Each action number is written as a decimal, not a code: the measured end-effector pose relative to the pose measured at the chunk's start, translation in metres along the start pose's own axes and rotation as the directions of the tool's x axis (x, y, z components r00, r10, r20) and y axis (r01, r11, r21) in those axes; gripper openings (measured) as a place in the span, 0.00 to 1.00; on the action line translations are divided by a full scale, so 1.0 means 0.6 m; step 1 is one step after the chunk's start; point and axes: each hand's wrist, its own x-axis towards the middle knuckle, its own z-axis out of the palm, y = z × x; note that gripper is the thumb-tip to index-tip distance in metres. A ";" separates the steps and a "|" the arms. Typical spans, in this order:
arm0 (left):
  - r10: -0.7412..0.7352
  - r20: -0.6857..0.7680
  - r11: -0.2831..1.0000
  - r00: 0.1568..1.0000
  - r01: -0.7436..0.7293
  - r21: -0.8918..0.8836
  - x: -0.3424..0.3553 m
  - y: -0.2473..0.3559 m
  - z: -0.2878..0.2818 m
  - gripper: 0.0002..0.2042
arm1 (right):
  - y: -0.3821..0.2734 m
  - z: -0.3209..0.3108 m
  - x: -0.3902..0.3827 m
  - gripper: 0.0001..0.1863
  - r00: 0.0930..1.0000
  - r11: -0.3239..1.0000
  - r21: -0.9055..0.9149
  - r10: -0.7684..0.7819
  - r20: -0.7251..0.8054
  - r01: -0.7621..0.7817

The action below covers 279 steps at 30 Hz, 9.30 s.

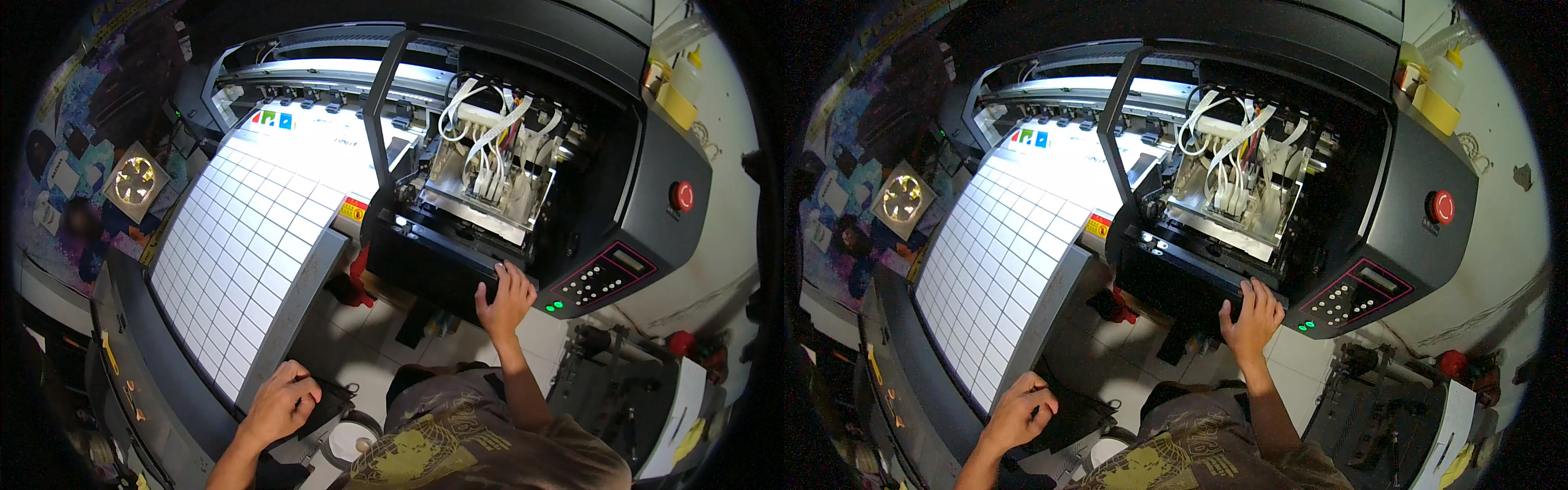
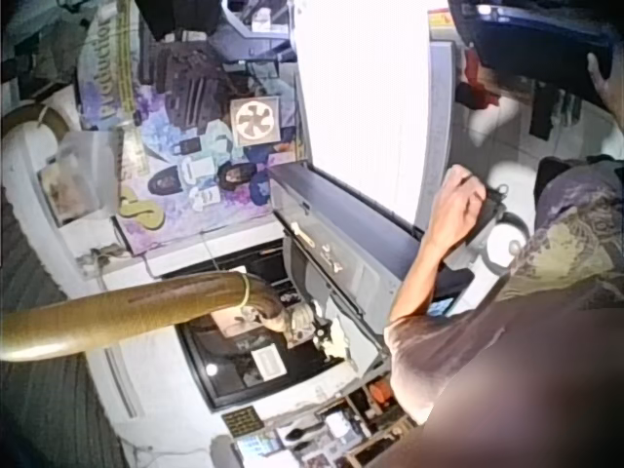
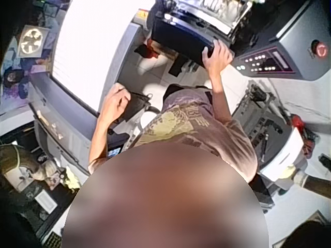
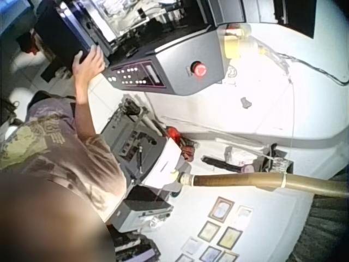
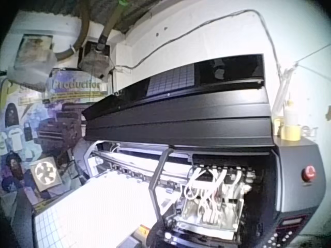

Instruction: The person stands at a large printing machine and repeatedly presses buttons on its control panel. They also handle a small white object and a white tube, then return to the machine to continue button presses and brief adjustments to the machine's interior components.

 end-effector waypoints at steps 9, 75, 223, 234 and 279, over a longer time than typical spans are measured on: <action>0.005 0.016 1.000 1.000 -0.006 0.013 0.000 0.001 -0.003 0.06 | 0.001 0.002 -0.001 0.26 1.000 1.000 -0.008 0.007 0.013 -0.007; 0.063 0.096 0.995 0.993 -0.055 -0.077 -0.002 0.033 0.010 0.05 | 0.049 -0.192 0.008 0.42 0.915 0.920 0.365 0.264 -0.305 -0.143; 0.284 -0.155 0.783 0.946 -0.322 -0.532 0.466 -0.157 0.020 0.09 | -0.324 0.159 0.520 0.29 0.686 0.613 0.365 -0.438 -0.581 0.701; 0.280 -0.132 0.959 0.951 -0.284 -0.007 0.482 -0.149 0.056 0.03 | -0.327 0.161 0.523 0.30 0.677 0.603 0.367 -0.433 -0.595 0.708; 0.258 -0.198 0.954 0.946 -0.282 -0.102 0.481 -0.151 0.064 0.08 | -0.324 0.156 0.513 0.29 0.709 0.619 0.387 -0.435 -0.556 0.684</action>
